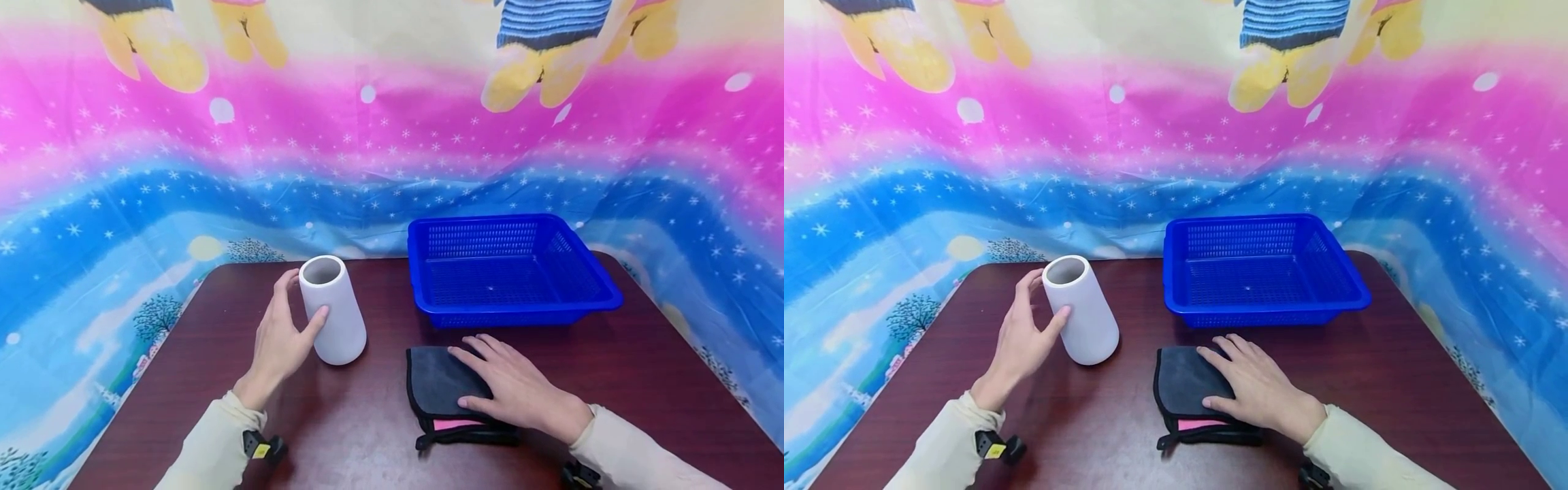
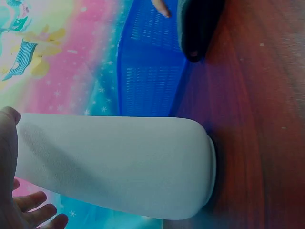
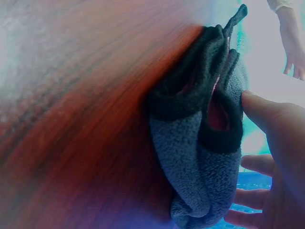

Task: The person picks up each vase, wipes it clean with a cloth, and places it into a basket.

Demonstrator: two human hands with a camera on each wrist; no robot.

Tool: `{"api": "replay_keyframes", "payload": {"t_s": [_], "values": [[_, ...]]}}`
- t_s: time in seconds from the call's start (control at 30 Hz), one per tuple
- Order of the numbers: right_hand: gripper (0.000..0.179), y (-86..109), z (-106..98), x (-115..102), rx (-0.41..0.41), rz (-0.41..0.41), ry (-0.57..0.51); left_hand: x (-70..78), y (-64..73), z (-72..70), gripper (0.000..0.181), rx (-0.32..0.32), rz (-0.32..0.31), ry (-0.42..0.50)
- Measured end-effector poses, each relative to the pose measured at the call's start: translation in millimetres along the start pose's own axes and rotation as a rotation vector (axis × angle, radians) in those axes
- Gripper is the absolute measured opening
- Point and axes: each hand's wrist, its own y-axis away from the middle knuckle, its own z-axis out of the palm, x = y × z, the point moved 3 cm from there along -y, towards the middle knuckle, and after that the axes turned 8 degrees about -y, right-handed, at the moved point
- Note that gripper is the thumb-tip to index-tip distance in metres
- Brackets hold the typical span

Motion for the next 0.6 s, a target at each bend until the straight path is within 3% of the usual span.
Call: {"api": "replay_keyframes", "payload": {"t_s": [0.3, 0.6], "values": [[0.080, 1.7, 2, 2, -0.032, -0.007, -0.018, -5.4, -15.6, 5.9, 0.083, -0.167, -0.039, 0.166], [0.085, 1.5, 5, 3, -0.124, 0.017, -0.033, -7.4, -28.5, 6.0, 0.078, -0.229, -0.024, 0.267]]}}
